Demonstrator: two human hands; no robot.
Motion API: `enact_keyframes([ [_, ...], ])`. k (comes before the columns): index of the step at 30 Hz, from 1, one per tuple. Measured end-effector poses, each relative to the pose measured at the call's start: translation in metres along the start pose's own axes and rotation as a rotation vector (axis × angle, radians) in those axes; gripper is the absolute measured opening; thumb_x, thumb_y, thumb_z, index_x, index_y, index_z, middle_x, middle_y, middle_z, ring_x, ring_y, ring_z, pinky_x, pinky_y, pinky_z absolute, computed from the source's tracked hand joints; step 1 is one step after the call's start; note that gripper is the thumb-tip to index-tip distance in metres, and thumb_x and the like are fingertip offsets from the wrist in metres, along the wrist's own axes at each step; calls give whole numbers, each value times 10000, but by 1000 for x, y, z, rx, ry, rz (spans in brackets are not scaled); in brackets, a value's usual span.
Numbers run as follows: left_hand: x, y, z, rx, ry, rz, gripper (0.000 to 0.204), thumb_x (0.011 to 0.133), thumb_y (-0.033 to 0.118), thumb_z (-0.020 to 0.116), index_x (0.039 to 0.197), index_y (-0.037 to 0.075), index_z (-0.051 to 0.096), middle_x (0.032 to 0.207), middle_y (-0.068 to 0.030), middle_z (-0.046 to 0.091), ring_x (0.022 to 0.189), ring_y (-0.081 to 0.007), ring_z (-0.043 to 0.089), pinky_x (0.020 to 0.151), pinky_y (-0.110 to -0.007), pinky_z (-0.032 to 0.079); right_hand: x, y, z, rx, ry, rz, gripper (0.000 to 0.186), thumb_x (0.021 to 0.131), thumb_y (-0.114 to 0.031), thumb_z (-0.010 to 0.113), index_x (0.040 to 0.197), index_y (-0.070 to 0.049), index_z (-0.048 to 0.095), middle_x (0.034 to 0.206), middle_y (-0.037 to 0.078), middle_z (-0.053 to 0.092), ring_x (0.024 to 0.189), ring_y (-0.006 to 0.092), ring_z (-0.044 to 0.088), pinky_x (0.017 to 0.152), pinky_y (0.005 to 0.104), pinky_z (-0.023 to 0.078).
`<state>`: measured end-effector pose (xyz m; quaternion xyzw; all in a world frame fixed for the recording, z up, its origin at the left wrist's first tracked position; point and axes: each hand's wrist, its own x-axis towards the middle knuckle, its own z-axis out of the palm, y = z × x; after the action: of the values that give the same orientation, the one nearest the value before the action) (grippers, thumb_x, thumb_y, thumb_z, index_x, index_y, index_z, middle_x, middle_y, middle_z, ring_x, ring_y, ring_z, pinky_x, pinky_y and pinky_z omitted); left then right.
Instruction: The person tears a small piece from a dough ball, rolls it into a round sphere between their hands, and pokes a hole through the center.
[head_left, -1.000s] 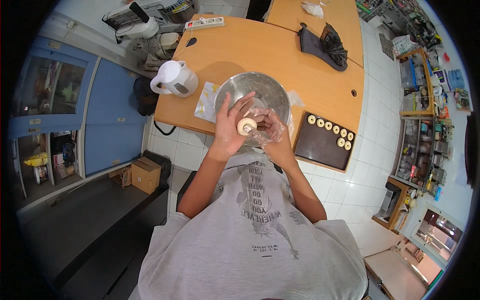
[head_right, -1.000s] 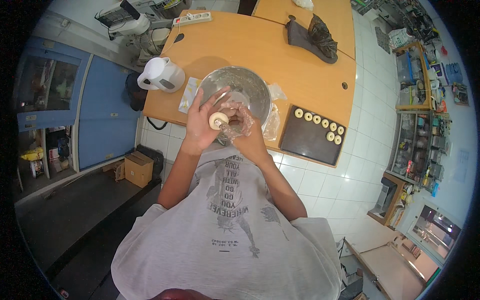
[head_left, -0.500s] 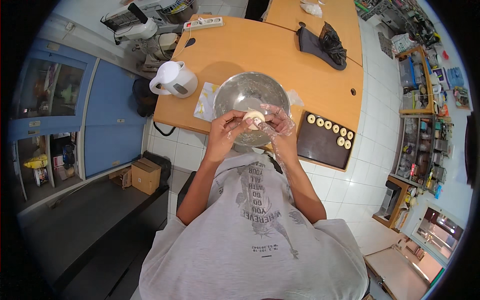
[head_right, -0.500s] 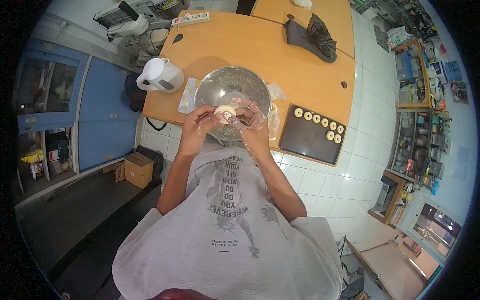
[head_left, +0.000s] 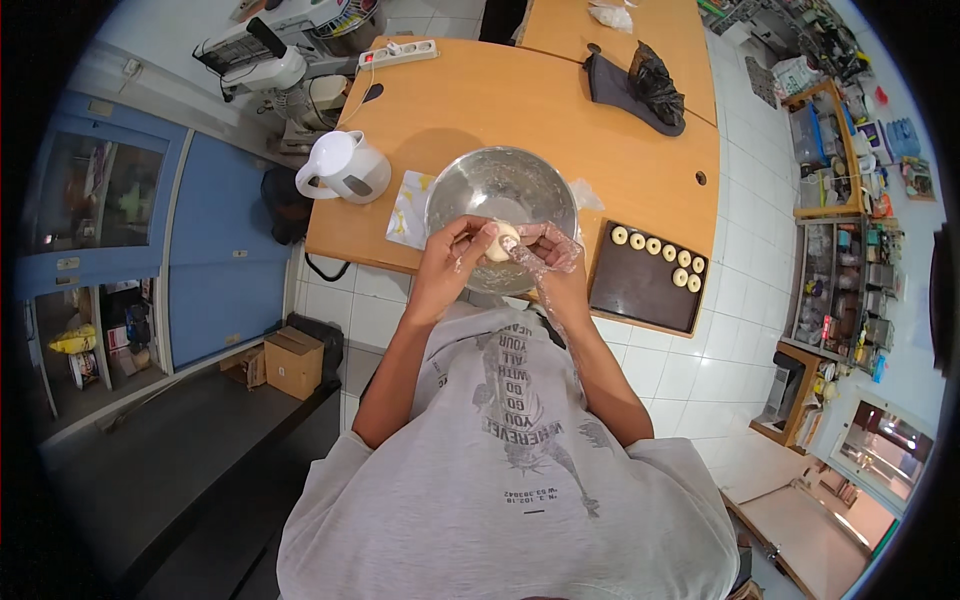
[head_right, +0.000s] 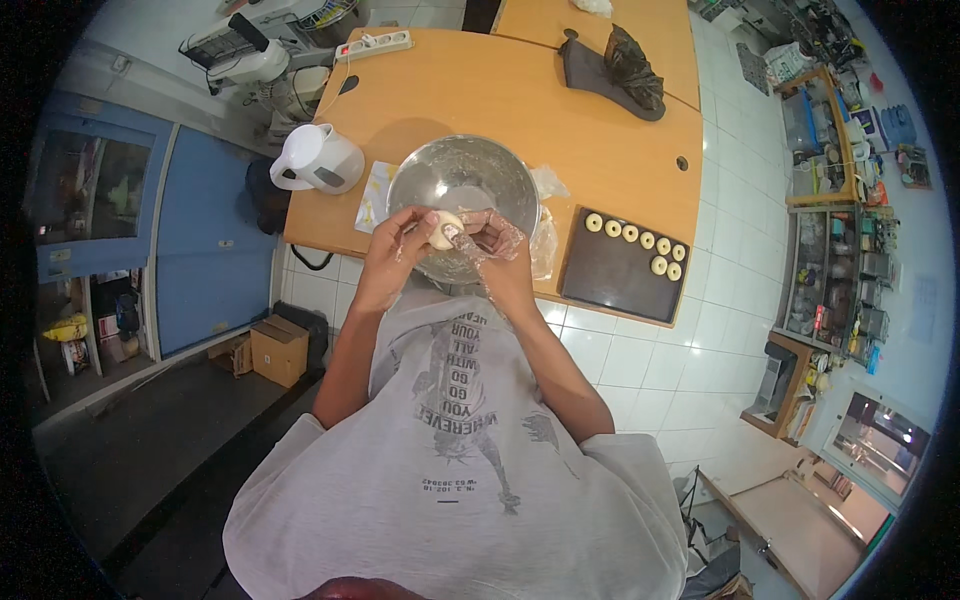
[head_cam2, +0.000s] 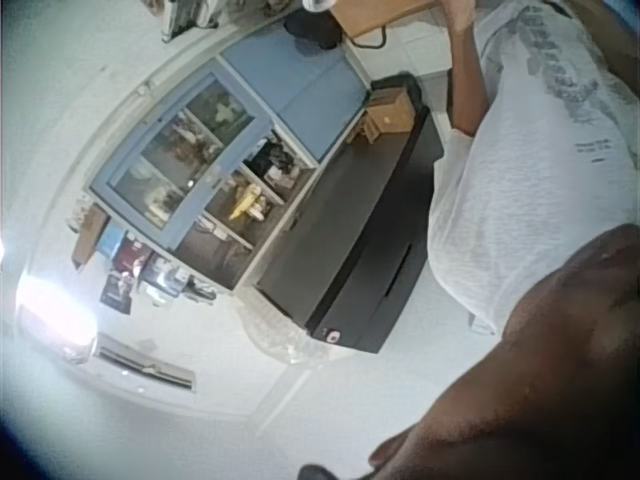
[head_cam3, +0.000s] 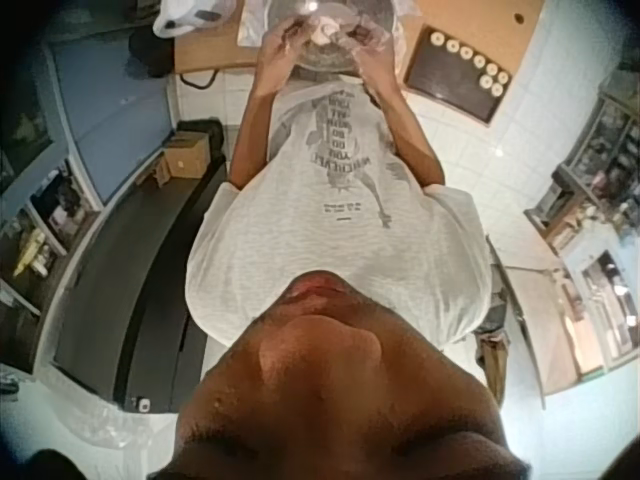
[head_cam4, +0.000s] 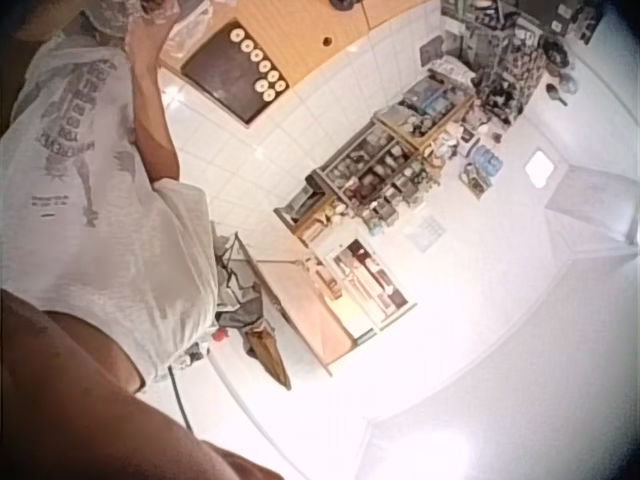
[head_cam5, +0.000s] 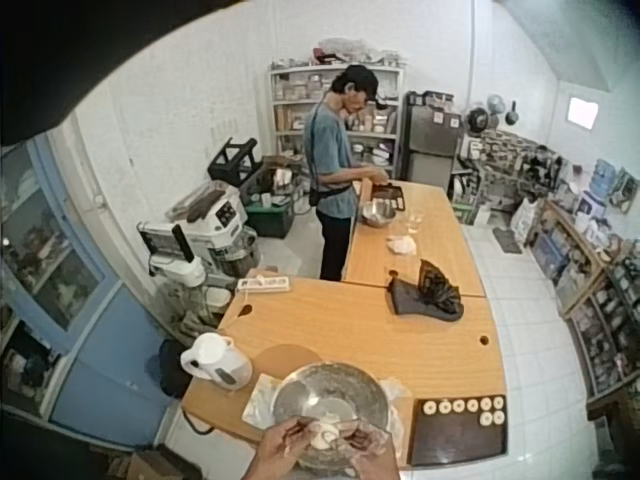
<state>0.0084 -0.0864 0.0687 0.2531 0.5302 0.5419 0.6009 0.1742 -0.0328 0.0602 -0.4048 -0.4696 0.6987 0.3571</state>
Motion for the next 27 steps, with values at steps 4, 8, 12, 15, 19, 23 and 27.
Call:
enact_keyframes([
  [4,-1,-4,1,0,-10,135,259,953,99,721,1175,-16,657,1049,-46,700,968,-116,654,910,-288,520,-1,-1,4,100,37,-54,209,917,-54,754,1104,-8,675,1059,67,708,1000,136,669,909,283,539],
  [8,2,0,-11,80,-44,126,249,929,72,744,1152,-19,683,1051,-55,718,977,-112,660,900,-278,519,2,-6,5,115,16,37,269,916,-58,758,1164,3,675,1085,72,716,1026,140,670,890,282,547],
  [12,4,8,-21,152,-90,108,222,929,72,744,1127,-18,695,1024,-47,722,975,-111,659,903,-274,513,6,-1,3,-54,-4,49,286,917,-61,757,1184,15,686,1092,74,725,1004,131,675,874,284,551],
  [15,6,13,-30,181,-124,88,224,932,72,741,1130,-19,693,1052,-51,716,995,-111,654,910,-277,511,6,1,13,-5,50,61,253,916,-58,757,1151,16,697,1074,67,726,981,123,674,877,283,546],
  [19,11,17,-32,175,-136,141,318,919,90,760,1201,-16,657,1063,-50,701,1031,-113,642,934,-289,512,7,10,30,49,113,13,256,912,-51,757,1153,11,696,1069,60,725,981,122,672,875,288,544],
  [23,13,22,-52,159,-178,91,397,896,83,783,1248,-8,625,1053,-50,697,1036,-117,646,933,-299,528,9,4,49,25,123,-28,259,907,-49,761,1155,0,701,1063,51,716,976,127,672,871,290,539],
  [27,15,35,-71,234,-190,42,391,886,65,789,1236,-5,630,1077,-61,703,1032,-120,656,901,-291,543,16,18,56,-117,86,10,203,921,-61,749,1115,-5,729,1062,52,714,957,129,676,857,288,539],
])
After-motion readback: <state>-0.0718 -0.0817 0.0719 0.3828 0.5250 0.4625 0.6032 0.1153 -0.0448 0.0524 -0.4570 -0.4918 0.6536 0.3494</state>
